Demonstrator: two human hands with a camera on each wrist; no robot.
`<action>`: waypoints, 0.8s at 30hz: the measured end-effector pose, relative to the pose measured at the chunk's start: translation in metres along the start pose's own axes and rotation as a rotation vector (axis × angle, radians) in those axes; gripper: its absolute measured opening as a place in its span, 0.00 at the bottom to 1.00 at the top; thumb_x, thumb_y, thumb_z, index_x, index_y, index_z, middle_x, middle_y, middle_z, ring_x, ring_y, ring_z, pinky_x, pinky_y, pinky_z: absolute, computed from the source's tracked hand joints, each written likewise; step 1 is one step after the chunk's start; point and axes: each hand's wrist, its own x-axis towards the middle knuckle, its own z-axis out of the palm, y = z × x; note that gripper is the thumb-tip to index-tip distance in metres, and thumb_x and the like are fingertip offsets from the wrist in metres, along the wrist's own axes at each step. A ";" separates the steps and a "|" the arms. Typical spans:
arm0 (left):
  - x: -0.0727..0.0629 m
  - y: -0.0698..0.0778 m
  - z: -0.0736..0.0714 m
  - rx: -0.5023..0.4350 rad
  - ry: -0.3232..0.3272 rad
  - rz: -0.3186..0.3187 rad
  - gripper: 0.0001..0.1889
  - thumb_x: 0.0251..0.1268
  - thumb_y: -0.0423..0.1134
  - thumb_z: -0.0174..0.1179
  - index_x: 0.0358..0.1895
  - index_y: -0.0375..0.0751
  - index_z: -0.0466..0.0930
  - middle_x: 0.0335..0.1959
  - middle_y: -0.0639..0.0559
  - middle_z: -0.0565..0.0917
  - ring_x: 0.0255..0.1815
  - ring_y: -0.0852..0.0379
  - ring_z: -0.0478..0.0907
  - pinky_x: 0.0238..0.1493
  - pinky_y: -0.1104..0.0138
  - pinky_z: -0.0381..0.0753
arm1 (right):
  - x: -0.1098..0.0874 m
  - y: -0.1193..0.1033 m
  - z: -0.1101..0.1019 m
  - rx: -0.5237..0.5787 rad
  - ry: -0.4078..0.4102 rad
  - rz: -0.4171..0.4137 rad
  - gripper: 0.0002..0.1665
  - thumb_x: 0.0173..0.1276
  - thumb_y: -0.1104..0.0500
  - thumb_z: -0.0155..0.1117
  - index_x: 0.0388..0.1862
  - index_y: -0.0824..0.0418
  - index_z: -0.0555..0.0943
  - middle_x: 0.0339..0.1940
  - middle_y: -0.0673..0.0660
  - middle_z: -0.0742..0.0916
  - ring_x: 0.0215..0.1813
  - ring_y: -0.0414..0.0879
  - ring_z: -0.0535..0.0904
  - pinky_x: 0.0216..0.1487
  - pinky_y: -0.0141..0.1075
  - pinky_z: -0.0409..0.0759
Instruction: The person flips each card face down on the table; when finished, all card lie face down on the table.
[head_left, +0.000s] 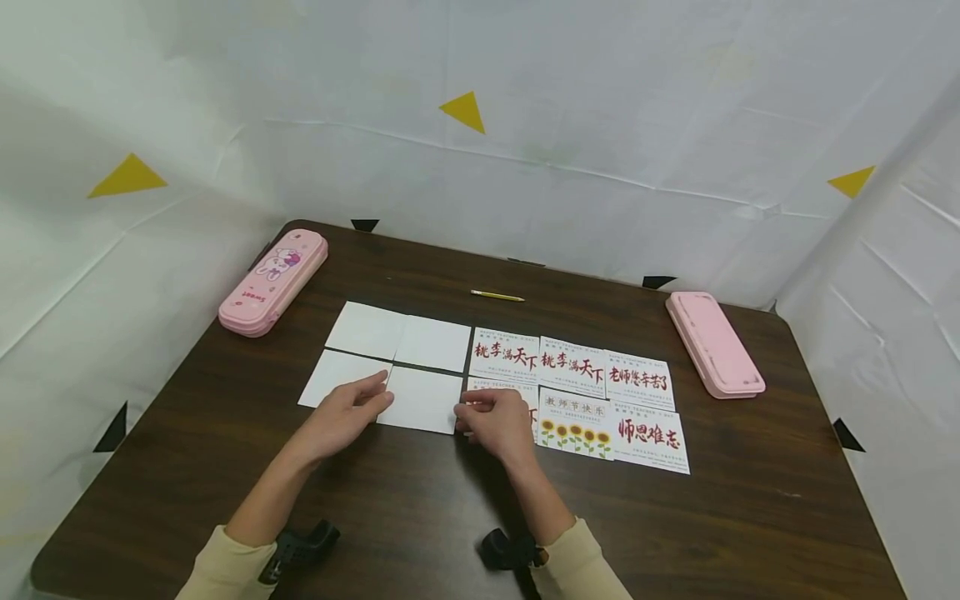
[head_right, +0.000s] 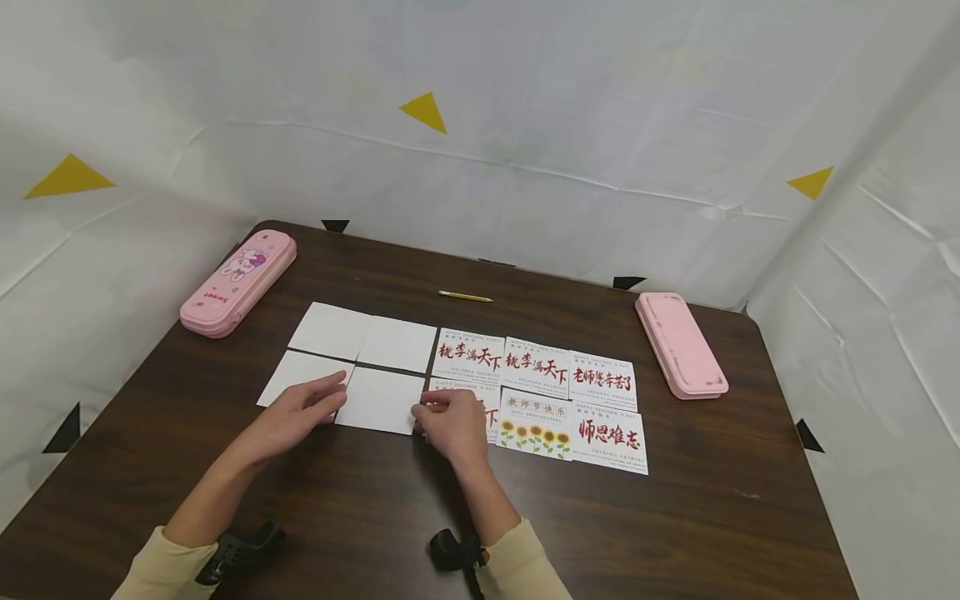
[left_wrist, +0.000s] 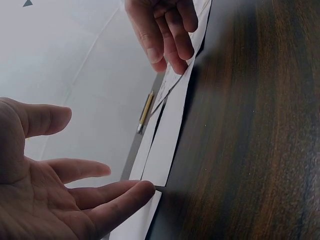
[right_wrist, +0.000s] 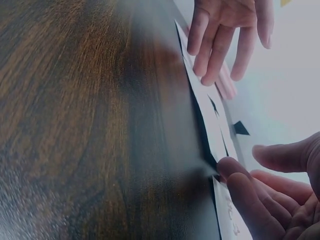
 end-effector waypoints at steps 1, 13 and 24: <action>0.000 0.000 0.000 0.001 0.001 -0.001 0.31 0.76 0.46 0.51 0.73 0.29 0.60 0.67 0.32 0.70 0.68 0.38 0.68 0.62 0.47 0.71 | 0.000 0.000 0.000 0.001 -0.002 -0.002 0.15 0.61 0.62 0.70 0.46 0.68 0.86 0.29 0.59 0.89 0.29 0.51 0.88 0.26 0.37 0.84; 0.012 0.010 0.008 -0.047 -0.009 0.090 0.30 0.76 0.47 0.52 0.72 0.30 0.62 0.67 0.33 0.71 0.62 0.40 0.74 0.56 0.52 0.78 | 0.005 -0.002 -0.024 0.093 -0.009 0.002 0.17 0.64 0.63 0.68 0.50 0.70 0.84 0.36 0.64 0.89 0.34 0.54 0.88 0.29 0.40 0.85; 0.076 0.038 0.046 -0.137 -0.071 0.041 0.29 0.75 0.46 0.52 0.72 0.34 0.64 0.67 0.38 0.72 0.59 0.43 0.77 0.50 0.58 0.82 | 0.034 0.007 -0.089 -0.059 0.204 0.020 0.16 0.68 0.60 0.66 0.52 0.65 0.85 0.46 0.63 0.87 0.44 0.55 0.86 0.35 0.40 0.85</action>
